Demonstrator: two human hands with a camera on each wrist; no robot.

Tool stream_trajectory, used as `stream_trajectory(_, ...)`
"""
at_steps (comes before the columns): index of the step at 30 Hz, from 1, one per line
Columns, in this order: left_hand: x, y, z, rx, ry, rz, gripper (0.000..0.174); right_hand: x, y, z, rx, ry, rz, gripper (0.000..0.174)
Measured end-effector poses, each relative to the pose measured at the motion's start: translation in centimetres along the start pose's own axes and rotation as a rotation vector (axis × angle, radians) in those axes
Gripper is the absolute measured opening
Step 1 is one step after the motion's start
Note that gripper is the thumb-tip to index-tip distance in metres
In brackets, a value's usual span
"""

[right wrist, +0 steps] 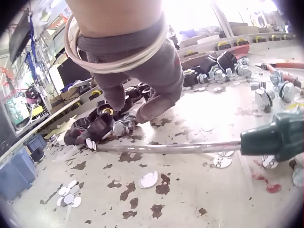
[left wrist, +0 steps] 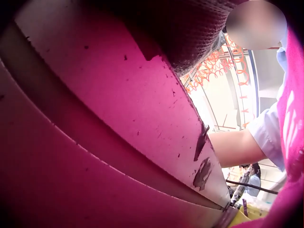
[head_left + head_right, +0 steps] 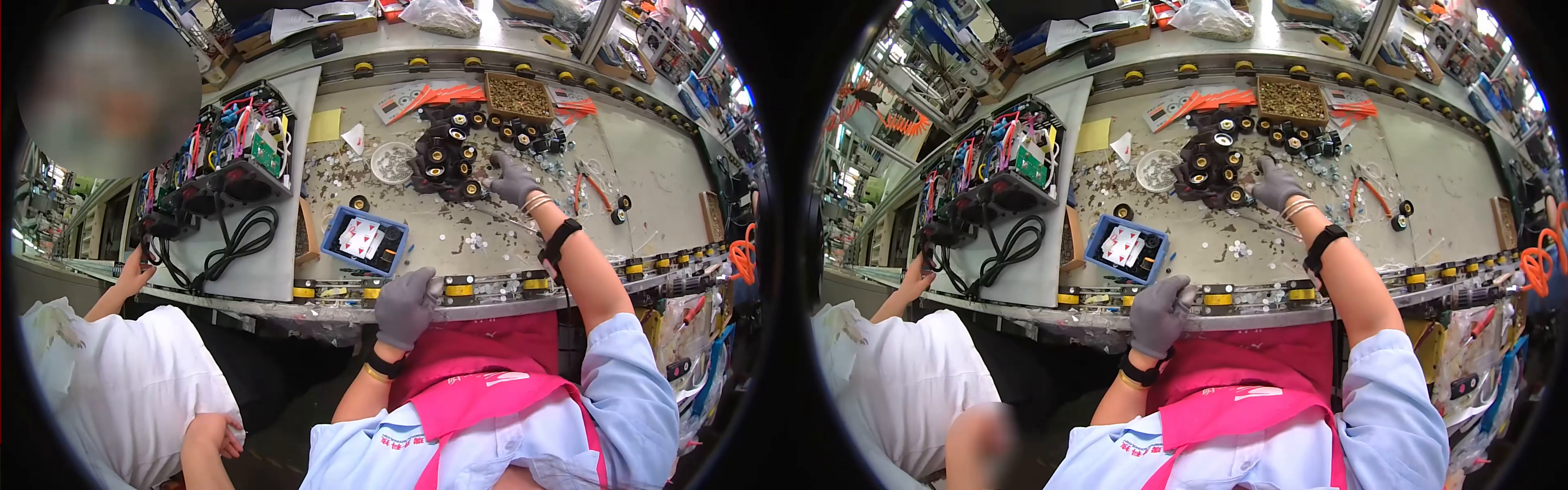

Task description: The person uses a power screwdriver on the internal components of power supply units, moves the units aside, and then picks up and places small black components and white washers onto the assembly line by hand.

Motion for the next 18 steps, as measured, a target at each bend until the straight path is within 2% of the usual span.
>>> stream_trajectory(1,0.2,-0.1,0.2,-0.001,-0.001,0.003,0.022,0.6,-0.9,-0.3,-0.02,-0.007,-0.034,0.061)
stream_trajectory(4,-0.2,0.1,0.0,0.025,0.035,0.001,0.022,3.2,-3.4,-1.1,0.185,0.065,-0.099,0.058)
stream_trajectory(6,-0.3,0.1,0.0,0.032,0.041,-0.003,0.022,5.4,-6.1,-1.4,0.26,0.06,-0.216,0.053)
stream_trajectory(8,-0.4,0.2,0.0,0.046,0.054,-0.009,0.022,6.5,-7.8,-0.6,0.378,0.044,-0.225,0.056)
stream_trajectory(11,-0.8,0.4,-0.1,0.043,0.052,-0.016,0.019,8.1,-9.7,0.3,0.456,-0.114,-0.278,0.057)
stream_trajectory(12,-0.8,0.4,-0.2,0.047,0.064,-0.021,0.019,7.9,-10.3,1.0,0.385,-0.142,-0.38,0.056)
stream_trajectory(16,-0.3,0.1,0.0,0.054,0.113,-0.007,0.02,9.0,-14.5,0.6,0.34,-0.282,-0.489,0.047)
stream_trajectory(18,-0.3,0.0,0.0,0.062,0.106,-0.015,0.022,8.8,-16.7,0.7,0.3,-0.281,-0.499,0.052)
Point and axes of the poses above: each hand's wrist, its own y-axis towards the middle knuckle, its own z-axis out of the palm, x = y × z, the point moved 1 cm from there along y, towards the middle knuckle, and after that the axes turned 5 degrees about y, right-handed, at the moved point
